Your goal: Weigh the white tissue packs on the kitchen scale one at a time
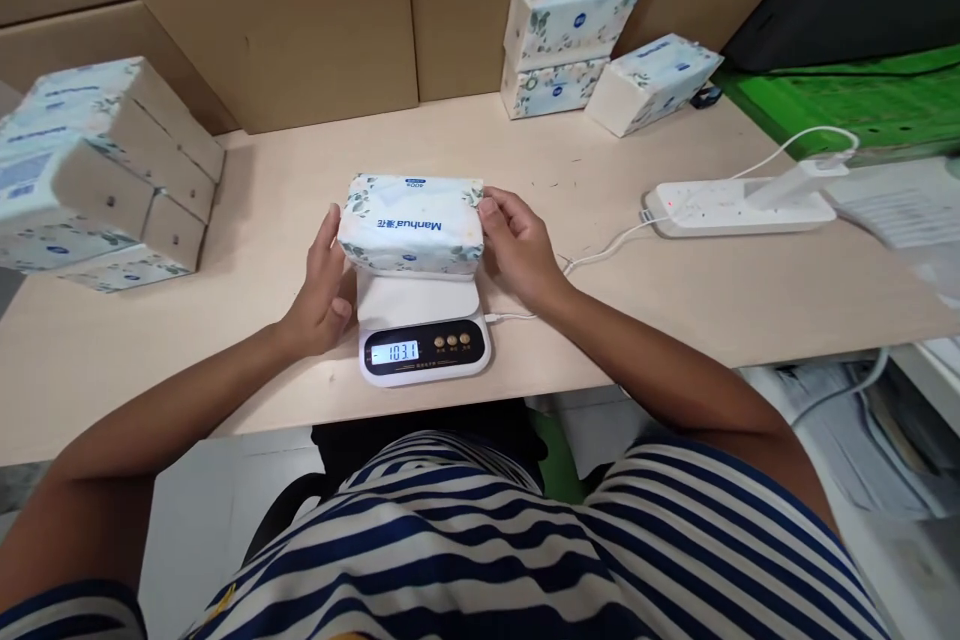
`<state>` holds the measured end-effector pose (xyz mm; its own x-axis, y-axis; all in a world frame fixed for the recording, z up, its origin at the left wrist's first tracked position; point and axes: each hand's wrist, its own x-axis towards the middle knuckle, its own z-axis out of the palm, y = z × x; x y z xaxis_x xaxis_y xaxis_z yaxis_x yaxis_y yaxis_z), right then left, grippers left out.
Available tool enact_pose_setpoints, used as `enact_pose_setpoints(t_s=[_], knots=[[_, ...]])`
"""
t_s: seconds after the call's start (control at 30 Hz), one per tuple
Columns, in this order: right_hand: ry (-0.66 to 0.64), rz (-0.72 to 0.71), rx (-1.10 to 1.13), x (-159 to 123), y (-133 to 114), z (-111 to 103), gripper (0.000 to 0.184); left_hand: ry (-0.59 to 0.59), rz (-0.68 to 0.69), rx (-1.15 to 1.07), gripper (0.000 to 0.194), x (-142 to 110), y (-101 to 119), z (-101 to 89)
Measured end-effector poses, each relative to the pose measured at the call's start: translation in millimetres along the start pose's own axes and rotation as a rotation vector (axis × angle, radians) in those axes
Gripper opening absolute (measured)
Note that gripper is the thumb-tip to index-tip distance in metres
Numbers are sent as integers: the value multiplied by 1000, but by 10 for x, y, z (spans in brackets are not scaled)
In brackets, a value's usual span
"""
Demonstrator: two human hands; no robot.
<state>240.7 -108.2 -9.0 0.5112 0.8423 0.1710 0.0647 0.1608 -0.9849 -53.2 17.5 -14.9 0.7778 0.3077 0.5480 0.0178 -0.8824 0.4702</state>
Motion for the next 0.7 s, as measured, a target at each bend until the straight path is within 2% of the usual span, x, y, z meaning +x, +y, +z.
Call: enact_pose_setpoints(t_s=[0.1,0.17,0.23,0.3,0.4,0.5,0.6,0.7], knots=[[-94,-32,-52,-42,-108,-61,73,130,105,54,88,-67,-15,50],[-141,-67,-85,-65,-144,-85,75,248,91,55,88,-97,-43,102],[-159,-105,-130,-80,-139,-106,75,302,50,65,91,-95,-58,144],[-162,-144,-182,-88,-100,-126,75,296,64,83,95,-58,-61,167],[-179,-181,-224,-97,-2,-145,80,272,207,80,101,14,-80,189],[-197,-203,-112,-106,104,-140,76,256,279,58,120,42,-125,227],[-218,-264,-23,-101,184,-139,69,213,130,4,137,36,-164,259],[-245,-329,-71,-85,231,-172,69,108,-2,-114,144,48,-166,241]])
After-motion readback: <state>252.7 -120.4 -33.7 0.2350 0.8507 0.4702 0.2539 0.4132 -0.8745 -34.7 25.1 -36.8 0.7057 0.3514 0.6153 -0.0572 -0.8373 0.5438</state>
